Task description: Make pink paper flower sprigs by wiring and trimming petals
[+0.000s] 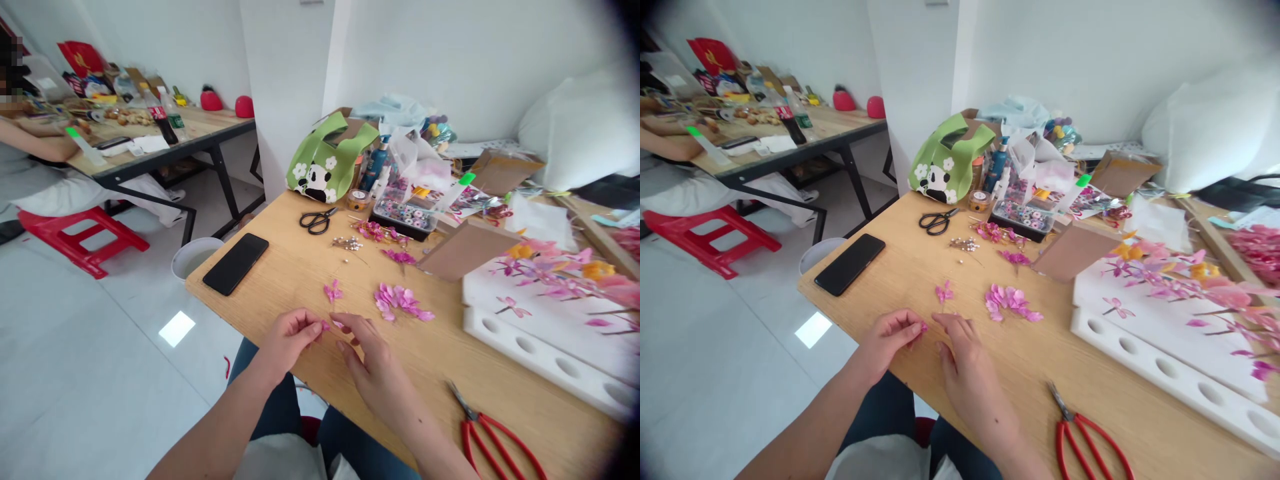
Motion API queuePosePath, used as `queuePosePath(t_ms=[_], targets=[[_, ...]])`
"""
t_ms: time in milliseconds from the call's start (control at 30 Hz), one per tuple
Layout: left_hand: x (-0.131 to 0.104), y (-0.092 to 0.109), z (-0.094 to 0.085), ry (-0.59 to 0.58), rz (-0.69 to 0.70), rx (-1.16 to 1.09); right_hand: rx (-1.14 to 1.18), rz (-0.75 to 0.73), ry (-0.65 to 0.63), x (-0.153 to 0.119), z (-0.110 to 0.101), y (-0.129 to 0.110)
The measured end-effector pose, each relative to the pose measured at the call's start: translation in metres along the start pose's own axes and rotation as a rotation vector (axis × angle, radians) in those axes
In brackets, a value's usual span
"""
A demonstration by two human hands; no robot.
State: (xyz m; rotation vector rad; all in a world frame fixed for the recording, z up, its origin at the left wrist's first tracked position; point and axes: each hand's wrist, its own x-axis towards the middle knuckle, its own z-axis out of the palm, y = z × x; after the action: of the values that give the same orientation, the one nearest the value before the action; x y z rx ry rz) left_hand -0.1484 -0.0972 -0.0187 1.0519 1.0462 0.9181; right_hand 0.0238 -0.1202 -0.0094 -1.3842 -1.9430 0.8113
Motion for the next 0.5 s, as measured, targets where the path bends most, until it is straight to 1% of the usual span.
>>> queuePosePath(t_ms=[133,200,233,300,400,500], targets=[[-0.0015,-0.0032,0.0008,-0.063,-0.025,-0.147,0.056,-0.009,-0.040,0.0094,0.0038,-0.0061],[-0.0020,-0.0028,0.0009,-0.064,-0.047,-0.186,0.055,0.008,-0.041,0.0109,0.0038,-0.0088],[-0.0020,-0.0022,0.0005,-0.042,-0.052,-0.194,0.033,0.013,-0.036,0.0107,0.0035,-0.0096],[-0.0016,-0.0004,-0.0011,0.047,-0.036,-0.174,-0.057,0.004,-0.025,0.0092,0.0031,-0.0101],[-0.0008,0.0027,-0.0039,0.188,0.027,-0.047,-0.258,-0.055,-0.038,0.0067,0.0040,-0.0079],[-0.0015,0.0045,-0.0050,0.220,0.049,0.057,-0.360,-0.082,-0.044,0.0064,0.0065,-0.0049]])
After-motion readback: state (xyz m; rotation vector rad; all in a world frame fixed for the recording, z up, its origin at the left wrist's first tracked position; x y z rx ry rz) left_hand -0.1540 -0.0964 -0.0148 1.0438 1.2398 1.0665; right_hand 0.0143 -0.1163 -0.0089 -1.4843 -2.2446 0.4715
